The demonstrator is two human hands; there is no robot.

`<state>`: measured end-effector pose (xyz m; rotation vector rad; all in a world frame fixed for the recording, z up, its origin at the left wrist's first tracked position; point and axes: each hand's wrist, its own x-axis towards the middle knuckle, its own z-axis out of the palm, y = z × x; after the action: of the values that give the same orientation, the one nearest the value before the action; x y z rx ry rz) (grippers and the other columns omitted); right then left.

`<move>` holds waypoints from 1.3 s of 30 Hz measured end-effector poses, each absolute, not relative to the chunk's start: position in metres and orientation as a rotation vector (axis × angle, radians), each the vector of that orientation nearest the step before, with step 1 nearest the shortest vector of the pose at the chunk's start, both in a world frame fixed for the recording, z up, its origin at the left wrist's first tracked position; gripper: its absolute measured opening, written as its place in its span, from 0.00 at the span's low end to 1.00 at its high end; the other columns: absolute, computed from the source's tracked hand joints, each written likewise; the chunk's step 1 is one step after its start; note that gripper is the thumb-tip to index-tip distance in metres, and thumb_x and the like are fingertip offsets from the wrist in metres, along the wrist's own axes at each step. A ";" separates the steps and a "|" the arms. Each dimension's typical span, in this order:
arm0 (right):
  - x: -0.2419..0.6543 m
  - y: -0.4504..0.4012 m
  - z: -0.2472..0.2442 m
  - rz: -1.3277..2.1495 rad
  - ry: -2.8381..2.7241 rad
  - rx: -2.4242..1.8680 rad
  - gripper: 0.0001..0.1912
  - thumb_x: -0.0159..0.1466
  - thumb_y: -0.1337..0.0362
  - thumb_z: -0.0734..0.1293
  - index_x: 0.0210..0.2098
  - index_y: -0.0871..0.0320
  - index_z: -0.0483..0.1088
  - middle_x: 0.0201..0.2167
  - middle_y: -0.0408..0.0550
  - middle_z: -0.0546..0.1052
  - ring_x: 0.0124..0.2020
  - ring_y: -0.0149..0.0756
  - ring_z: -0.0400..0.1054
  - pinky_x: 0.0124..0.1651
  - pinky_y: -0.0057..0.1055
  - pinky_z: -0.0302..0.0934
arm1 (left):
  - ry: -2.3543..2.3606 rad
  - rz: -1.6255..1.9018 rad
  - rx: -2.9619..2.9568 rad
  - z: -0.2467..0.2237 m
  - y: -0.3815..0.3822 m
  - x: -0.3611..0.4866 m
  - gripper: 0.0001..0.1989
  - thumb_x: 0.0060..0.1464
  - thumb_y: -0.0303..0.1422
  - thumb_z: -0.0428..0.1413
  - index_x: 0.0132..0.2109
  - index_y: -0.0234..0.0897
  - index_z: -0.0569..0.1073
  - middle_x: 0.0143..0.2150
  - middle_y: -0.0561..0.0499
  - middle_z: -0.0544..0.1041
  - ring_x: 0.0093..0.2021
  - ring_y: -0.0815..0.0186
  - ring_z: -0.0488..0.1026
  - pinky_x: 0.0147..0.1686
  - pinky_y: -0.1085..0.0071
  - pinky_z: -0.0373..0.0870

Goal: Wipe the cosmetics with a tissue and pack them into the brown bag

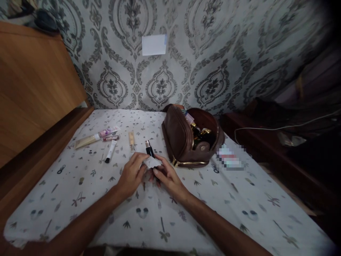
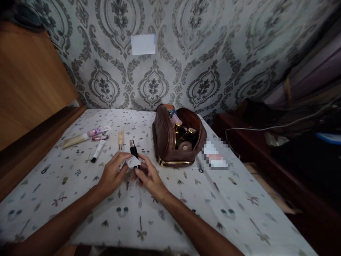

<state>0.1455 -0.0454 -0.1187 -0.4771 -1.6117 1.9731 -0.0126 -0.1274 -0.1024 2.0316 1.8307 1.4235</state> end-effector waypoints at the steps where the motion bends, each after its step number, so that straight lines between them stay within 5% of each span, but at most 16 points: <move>1: 0.145 -0.045 -0.120 1.990 -1.616 -0.470 0.32 0.64 0.50 0.69 0.63 0.51 0.57 0.33 0.42 0.71 0.31 0.33 0.72 0.22 0.22 0.58 | 1.845 1.437 2.023 -0.102 -0.127 -0.014 0.16 0.62 0.22 0.48 0.54 0.39 0.70 0.48 0.47 0.73 0.49 0.63 0.72 0.49 0.66 0.71; 7: 0.144 -0.044 -0.124 2.081 -1.605 -0.455 0.32 0.63 0.49 0.69 0.62 0.52 0.60 0.37 0.47 0.74 0.33 0.37 0.75 0.22 0.23 0.60 | 1.970 1.543 1.965 -0.096 -0.125 -0.022 0.16 0.61 0.24 0.50 0.53 0.39 0.74 0.48 0.47 0.71 0.50 0.62 0.72 0.50 0.64 0.72; 11: 0.146 -0.046 -0.122 2.084 -1.628 -0.448 0.31 0.62 0.51 0.70 0.62 0.50 0.64 0.46 0.50 0.71 0.34 0.36 0.75 0.22 0.23 0.61 | 2.044 1.578 1.834 -0.091 -0.124 -0.031 0.17 0.61 0.27 0.51 0.55 0.40 0.75 0.47 0.47 0.71 0.49 0.62 0.72 0.39 0.70 0.73; 21: 0.148 -0.048 -0.116 2.225 -1.577 -0.365 0.34 0.64 0.51 0.69 0.66 0.53 0.62 0.40 0.49 0.76 0.35 0.36 0.76 0.26 0.24 0.61 | 2.061 1.612 1.775 -0.088 -0.122 -0.038 0.10 0.61 0.30 0.54 0.49 0.38 0.75 0.44 0.49 0.75 0.44 0.63 0.73 0.31 0.74 0.70; 27: 0.146 -0.049 -0.121 2.305 -1.391 -0.383 0.41 0.61 0.52 0.72 0.69 0.46 0.53 0.42 0.47 0.77 0.35 0.35 0.75 0.36 0.31 0.66 | 1.914 1.560 1.870 -0.094 -0.121 -0.034 0.11 0.62 0.28 0.53 0.49 0.39 0.76 0.46 0.47 0.75 0.48 0.62 0.74 0.43 0.67 0.73; 33: 0.143 -0.045 -0.117 2.253 -1.129 -0.484 0.34 0.55 0.58 0.76 0.60 0.48 0.67 0.37 0.43 0.76 0.33 0.31 0.69 0.35 0.26 0.64 | 1.707 1.443 2.006 -0.096 -0.124 -0.024 0.12 0.64 0.28 0.52 0.51 0.39 0.75 0.46 0.46 0.73 0.48 0.62 0.73 0.47 0.66 0.72; 39: 0.146 -0.042 -0.110 2.279 -1.051 -0.582 0.30 0.54 0.60 0.75 0.56 0.47 0.71 0.40 0.43 0.76 0.26 0.29 0.68 0.27 0.26 0.60 | 1.563 1.352 2.187 -0.096 -0.128 -0.021 0.13 0.65 0.26 0.50 0.52 0.39 0.74 0.49 0.43 0.71 0.51 0.63 0.72 0.48 0.67 0.72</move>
<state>0.1460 -0.0420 -0.1100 -0.5823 -1.0511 2.2788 -0.0207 -0.1275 -0.0955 2.1866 1.5626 1.3524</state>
